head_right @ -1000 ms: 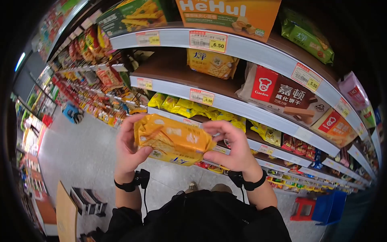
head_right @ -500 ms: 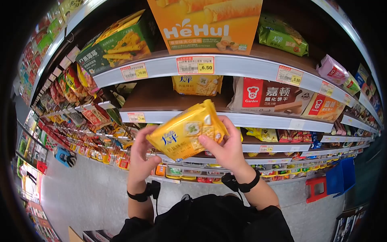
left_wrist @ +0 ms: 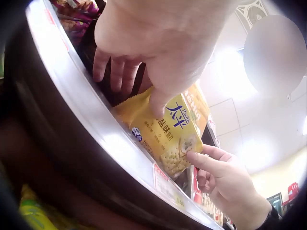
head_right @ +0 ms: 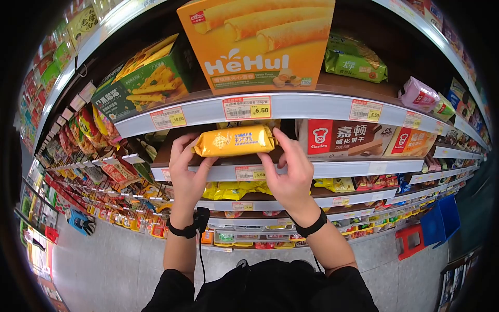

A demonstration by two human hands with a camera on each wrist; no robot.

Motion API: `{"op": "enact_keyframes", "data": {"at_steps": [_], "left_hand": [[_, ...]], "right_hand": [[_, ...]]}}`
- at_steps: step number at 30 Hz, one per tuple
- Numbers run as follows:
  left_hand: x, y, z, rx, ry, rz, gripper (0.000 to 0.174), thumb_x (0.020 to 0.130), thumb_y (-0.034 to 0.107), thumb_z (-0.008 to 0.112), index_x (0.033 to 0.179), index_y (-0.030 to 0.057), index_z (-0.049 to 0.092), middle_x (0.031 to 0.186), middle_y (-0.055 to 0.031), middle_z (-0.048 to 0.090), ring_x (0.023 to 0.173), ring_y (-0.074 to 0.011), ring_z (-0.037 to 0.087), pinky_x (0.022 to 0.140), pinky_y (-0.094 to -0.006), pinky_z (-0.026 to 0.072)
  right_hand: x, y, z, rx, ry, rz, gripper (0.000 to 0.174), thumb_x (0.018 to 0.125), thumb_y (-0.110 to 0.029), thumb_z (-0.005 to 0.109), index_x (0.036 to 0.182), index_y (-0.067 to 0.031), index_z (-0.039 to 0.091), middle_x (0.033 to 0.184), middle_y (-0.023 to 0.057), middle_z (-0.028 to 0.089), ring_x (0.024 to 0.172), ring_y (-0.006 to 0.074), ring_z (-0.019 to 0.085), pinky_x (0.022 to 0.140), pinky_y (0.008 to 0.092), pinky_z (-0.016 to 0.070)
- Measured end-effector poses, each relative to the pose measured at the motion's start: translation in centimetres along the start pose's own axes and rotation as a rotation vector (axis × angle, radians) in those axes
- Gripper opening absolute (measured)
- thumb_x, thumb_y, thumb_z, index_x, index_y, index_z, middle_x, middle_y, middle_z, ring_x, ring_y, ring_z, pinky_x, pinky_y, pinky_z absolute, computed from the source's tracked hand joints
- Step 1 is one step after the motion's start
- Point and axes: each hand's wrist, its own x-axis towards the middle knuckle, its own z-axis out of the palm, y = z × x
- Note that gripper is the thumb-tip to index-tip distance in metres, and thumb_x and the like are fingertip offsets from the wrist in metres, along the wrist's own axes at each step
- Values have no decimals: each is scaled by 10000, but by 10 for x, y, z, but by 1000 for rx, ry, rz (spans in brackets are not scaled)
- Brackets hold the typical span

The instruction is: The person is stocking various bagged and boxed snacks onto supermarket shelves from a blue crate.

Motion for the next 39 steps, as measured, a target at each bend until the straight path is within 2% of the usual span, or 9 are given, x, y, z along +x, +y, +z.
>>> {"op": "enact_keyframes", "data": {"at_steps": [6,9,16,19,24,26,30,33,39], "left_hand": [[-9,-16,30,-111,-56,-298,410,824,86,814,1192,-22,671,977,-160,724,876,-289,721,789,-346,551],[-3,-13,34,-79,-90,-302,348,856,35,796,1160,-67,660,970,-141,765,850,-185,743,755,-302,569],[-6,-3,37,23,-94,-299,428,830,83,822,1198,-61,656,996,-160,761,885,-230,752,780,-323,572],[-14,-3,34,70,48,-130,458,821,46,791,1248,-34,644,1072,-156,705,984,-278,692,884,-352,535],[-69,10,33,147,182,67,166,819,-46,696,980,-24,661,877,-139,663,778,-249,656,726,-347,517],[-99,24,45,2,-8,21,150,767,-43,716,889,24,661,760,-115,646,635,-276,604,586,-357,488],[-162,78,92,-154,-647,-410,122,826,163,770,885,87,695,794,-85,682,645,-283,642,588,-368,516],[-217,111,140,-213,-1112,-297,259,862,314,763,961,82,703,850,-95,711,748,-310,692,657,-414,540],[-246,256,272,-240,-1337,-109,450,906,412,733,1234,110,676,944,-81,724,901,-315,703,759,-420,559]], "right_hand": [[-11,19,5,74,101,4,496,820,-11,812,1282,13,634,1064,141,759,510,96,566,489,237,466],[-10,20,-2,54,117,27,455,807,-23,822,1230,16,657,1076,142,757,512,108,574,493,249,471],[-33,19,-43,-56,-6,-31,364,792,-17,799,1139,-5,690,1007,132,752,512,135,574,483,255,451],[-49,32,-58,-36,-61,-58,317,779,-18,796,1082,-16,704,979,128,754,529,160,594,490,273,464],[-80,62,-97,-25,-417,-212,167,806,-66,771,959,-64,704,861,74,737,609,256,663,546,347,527],[-99,71,-125,-98,-556,-149,122,829,-98,757,933,-76,696,836,67,726,644,259,677,569,359,537],[-163,101,-201,-253,-806,-18,118,893,-206,707,922,-96,677,809,62,705,721,270,704,612,393,551],[-223,123,-276,-302,-850,107,145,894,-236,710,948,-103,687,816,77,711,721,294,704,624,421,555],[-315,148,-448,-356,-791,396,156,883,-249,728,940,-104,719,834,92,736,728,315,710,644,423,567]]}}
